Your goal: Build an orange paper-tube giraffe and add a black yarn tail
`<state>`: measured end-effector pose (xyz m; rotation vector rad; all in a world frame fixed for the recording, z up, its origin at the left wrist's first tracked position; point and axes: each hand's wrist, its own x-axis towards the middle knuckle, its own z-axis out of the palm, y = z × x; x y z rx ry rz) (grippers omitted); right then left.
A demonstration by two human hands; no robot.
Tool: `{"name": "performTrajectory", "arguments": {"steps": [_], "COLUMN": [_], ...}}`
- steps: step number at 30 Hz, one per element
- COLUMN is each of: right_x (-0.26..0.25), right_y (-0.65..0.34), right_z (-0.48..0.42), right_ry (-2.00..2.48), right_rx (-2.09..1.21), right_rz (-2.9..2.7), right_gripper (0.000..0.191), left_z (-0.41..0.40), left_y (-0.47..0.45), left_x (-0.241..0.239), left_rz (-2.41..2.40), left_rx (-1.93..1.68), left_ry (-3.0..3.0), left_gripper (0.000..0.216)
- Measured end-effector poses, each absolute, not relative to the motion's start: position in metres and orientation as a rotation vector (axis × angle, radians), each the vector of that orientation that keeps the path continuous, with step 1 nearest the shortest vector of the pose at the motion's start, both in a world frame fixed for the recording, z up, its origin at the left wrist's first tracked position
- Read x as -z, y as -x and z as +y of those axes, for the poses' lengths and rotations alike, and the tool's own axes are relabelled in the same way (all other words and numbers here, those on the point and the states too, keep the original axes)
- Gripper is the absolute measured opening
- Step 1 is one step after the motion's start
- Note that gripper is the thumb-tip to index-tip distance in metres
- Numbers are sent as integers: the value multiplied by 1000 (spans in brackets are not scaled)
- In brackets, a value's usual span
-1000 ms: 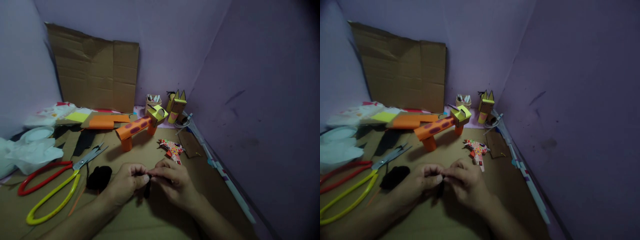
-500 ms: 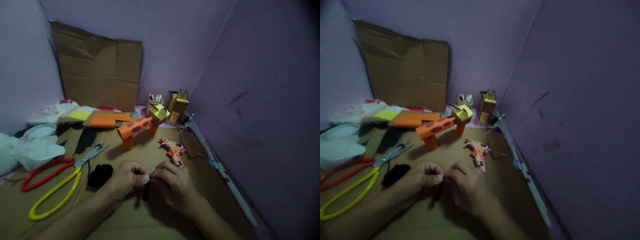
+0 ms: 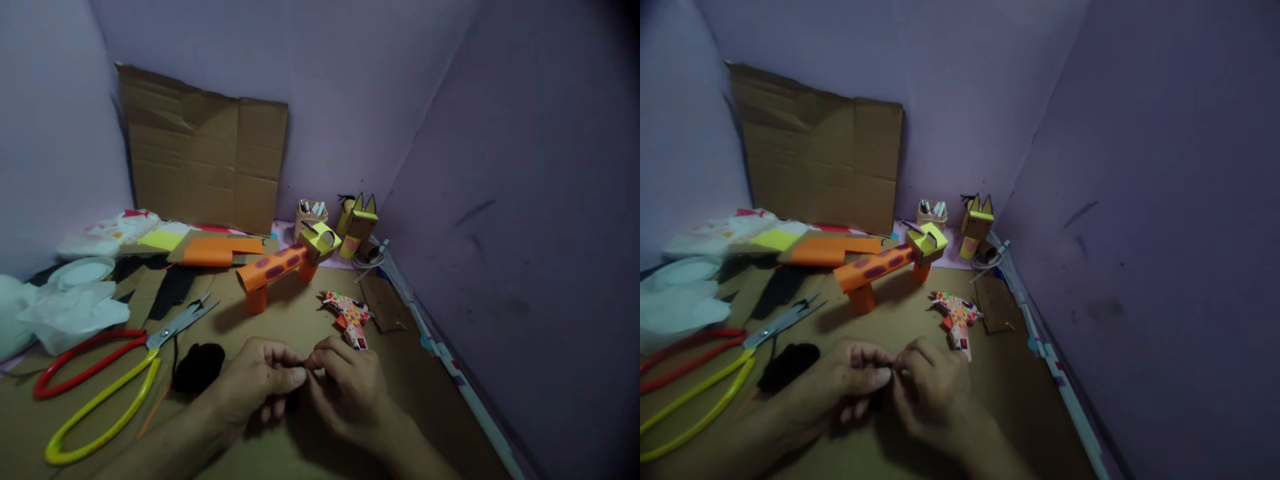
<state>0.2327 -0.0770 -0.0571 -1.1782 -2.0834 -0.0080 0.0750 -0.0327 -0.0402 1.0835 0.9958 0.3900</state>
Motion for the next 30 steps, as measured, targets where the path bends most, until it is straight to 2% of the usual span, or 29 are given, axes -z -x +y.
{"name": "performTrajectory", "arguments": {"steps": [2, 7, 16, 24, 30], "right_x": [56, 54, 52, 54, 55], "right_y": [-233, -234, -232, -235, -235], "right_z": [-77, -77, -75, -76, -76], "right_ry": [1180, 1135, 1119, 1152, 1176], "right_rx": [39, 35, 24, -61, -216], "right_rz": [-2090, -2150, -2193, -2134, -2071], "right_gripper": [7, 7, 10, 6, 5], "left_z": [-32, -31, -39, -39, -44], "left_y": [-75, -72, -64, -65, -63], "left_x": [41, 39, 33, 36, 43], "left_rz": [1053, 1069, 1041, 1079, 988], "left_rx": [-378, -456, -451, -543, -589], "left_ry": [-1123, -1396, -2200, -2072, -2370], "left_gripper": [35, 15, 25, 22, 22]}}
